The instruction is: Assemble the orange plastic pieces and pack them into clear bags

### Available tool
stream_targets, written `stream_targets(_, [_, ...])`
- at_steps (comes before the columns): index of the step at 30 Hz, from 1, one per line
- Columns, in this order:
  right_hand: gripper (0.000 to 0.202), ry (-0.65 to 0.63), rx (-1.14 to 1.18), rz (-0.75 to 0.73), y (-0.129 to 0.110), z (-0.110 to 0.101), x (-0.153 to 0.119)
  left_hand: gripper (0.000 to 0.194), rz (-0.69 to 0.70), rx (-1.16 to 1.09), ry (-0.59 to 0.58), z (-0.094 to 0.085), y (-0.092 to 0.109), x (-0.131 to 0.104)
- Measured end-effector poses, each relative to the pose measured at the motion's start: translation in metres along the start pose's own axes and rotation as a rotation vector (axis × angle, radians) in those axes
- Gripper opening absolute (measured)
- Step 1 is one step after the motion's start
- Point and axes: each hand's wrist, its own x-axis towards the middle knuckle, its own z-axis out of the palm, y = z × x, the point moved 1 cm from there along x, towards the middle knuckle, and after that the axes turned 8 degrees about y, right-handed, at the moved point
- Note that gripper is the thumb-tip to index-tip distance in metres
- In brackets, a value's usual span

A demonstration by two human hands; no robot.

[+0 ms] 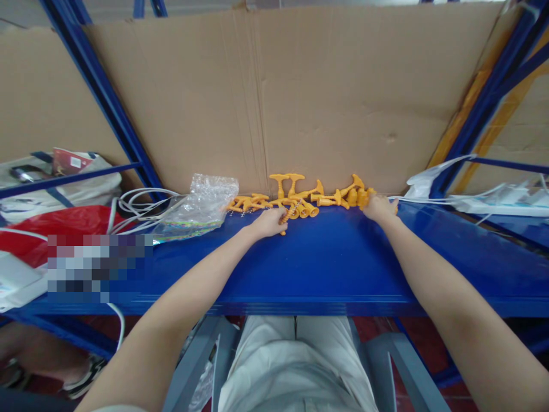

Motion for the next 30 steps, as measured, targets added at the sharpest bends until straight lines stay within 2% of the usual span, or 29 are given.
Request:
stream_targets(4, [0.037,0.000,0.018,0.025,-0.004,-0.002,-0.001,0.013,0.006,0.039,-0.003,0.002,0.001,0.000])
stream_targets(11, [0.034,0.008,0.050,-0.056,-0.023,-0.011,-0.005,0.012,0.064,0.028,0.018,0.005,0.000,-0.001])
stream_targets(14, [0.034,-0.050,0.148,-0.088,-0.032,-0.010,-0.005,0.012,0.073,0.011,0.016,0.005,0.000,-0.002])
stream_targets(18, [0.037,-0.127,0.417,-0.172,-0.045,-0.005,-0.006,0.012,0.069,-0.002,0.002,0.003,0.001,-0.002])
stream_targets(22, [0.016,-0.254,0.490,-0.353,-0.059,-0.001,-0.013,0.013,0.065,-0.007,0.005,0.003,0.001,-0.002])
stream_targets(24, [0.016,-0.239,0.443,-0.389,-0.066,-0.003,-0.018,0.013,0.069,-0.008,0.008,0.003,0.002,-0.003])
stream_targets(26, [0.018,-0.172,0.394,-0.416,-0.073,-0.007,-0.023,0.013,0.069,-0.004,0.004,0.003,0.002,-0.003])
stream_targets(30, [0.021,-0.058,0.379,-0.582,-0.085,-0.013,-0.031,0.012,0.058,-0.010,-0.008,0.002,0.004,-0.003])
